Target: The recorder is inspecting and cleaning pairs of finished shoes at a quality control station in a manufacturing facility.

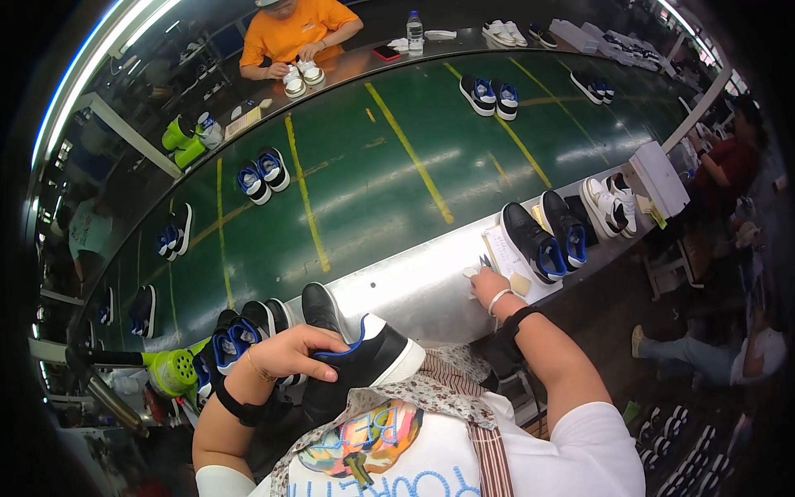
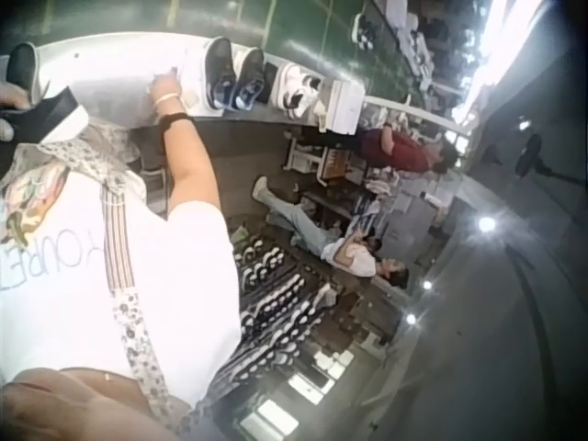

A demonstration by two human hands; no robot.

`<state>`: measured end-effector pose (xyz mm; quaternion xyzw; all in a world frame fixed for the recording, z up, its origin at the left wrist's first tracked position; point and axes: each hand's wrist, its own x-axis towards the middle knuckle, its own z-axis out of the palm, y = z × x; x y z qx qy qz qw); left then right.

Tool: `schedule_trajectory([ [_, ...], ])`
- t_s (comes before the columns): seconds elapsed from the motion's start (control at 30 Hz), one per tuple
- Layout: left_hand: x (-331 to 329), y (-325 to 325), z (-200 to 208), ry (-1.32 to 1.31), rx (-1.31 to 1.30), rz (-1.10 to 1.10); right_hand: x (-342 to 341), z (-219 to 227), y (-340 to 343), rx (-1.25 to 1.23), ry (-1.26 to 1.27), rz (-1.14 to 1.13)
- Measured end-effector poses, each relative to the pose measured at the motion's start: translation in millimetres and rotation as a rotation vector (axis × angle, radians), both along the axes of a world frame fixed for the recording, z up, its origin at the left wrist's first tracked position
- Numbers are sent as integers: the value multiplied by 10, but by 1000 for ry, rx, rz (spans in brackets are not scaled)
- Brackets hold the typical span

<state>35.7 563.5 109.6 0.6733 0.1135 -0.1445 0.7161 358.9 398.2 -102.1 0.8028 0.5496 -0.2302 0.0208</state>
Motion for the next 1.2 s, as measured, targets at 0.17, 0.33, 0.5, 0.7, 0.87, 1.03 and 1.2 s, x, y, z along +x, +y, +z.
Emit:
schedule_trajectory([
  [0.17, 31, -24, -32, -47, -28, 37, -203, 1026, 264, 239, 671, -256],
  [0.33, 142, 43, -48, 96, -271, 123, -654, 2196, 189, 495, 1192, -188],
  [0.5, 194, -1, -135, 55, -229, -44, -1103, 2293, 162, 744, 696, 398],
  [0.7, 216, -50, -218, 93, -374, 5, -1213, 2355, 115, 748, 307, 542],
  [0.87, 227, -99, -229, 94, -389, 17, -1208, 2414, 160, 704, 264, 672],
  [1.03, 212, -119, -281, 75, -496, 87, -1337, 2409, 246, 706, 191, 815],
  [1.2, 183, -131, -189, 100, -462, 102, -1223, 2407, 207, 649, 166, 769],
])
